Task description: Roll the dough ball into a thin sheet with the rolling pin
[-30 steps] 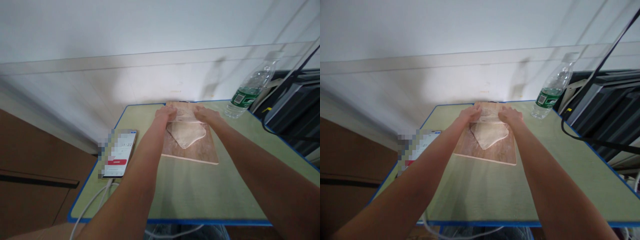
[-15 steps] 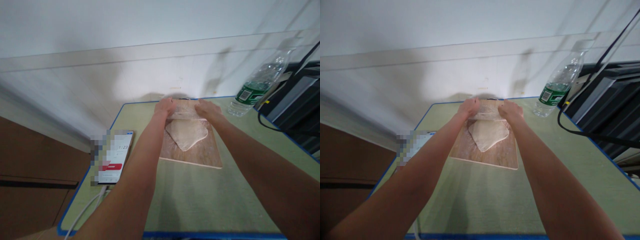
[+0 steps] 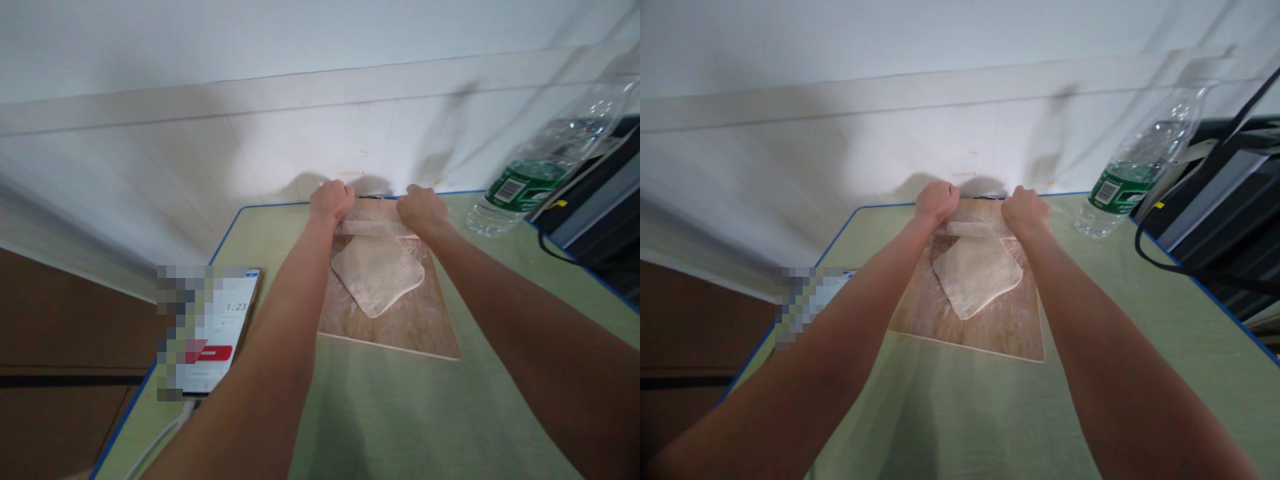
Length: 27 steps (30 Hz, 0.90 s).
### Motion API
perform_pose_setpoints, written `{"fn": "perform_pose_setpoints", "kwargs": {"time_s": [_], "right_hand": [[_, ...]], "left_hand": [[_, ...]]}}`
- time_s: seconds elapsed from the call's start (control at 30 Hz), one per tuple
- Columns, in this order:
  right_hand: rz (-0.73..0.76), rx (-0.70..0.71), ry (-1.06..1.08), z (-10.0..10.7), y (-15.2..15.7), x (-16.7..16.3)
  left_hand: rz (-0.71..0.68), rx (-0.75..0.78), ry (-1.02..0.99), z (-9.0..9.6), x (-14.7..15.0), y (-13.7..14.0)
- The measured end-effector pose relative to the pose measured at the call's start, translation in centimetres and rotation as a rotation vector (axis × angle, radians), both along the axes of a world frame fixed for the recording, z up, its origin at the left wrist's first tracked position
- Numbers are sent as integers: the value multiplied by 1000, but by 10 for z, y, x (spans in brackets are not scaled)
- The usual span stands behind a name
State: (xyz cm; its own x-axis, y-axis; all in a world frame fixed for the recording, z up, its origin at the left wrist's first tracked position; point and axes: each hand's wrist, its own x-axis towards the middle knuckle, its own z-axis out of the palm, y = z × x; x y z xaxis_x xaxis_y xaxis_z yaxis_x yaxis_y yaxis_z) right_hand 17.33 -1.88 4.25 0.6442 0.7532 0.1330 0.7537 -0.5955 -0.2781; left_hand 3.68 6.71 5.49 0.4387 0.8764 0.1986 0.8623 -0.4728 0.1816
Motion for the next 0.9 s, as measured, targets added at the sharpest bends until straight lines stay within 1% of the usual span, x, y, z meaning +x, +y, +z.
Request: {"fn": "perform_pose_setpoints", "kwargs": {"time_s": [0.2, 0.37, 0.5, 0.63, 0.73, 0.9], "right_hand": [[-21, 17, -102, 0, 12, 3], [-5, 55, -192, 4, 28, 5], [-41, 101, -210, 4, 41, 11], [-62, 137, -219, 1, 52, 20], [-79, 157, -208, -1, 60, 25], [-98, 184, -167, -2, 70, 30]], "left_hand": [[-6, 117, -34, 0, 5, 3], [47, 160, -73, -3, 9, 16], [65, 155, -102, -4, 17, 31], [25, 137, -113, -4, 26, 43], [17, 155, -118, -4, 30, 48], [46, 205, -120, -3, 31, 51]]}}
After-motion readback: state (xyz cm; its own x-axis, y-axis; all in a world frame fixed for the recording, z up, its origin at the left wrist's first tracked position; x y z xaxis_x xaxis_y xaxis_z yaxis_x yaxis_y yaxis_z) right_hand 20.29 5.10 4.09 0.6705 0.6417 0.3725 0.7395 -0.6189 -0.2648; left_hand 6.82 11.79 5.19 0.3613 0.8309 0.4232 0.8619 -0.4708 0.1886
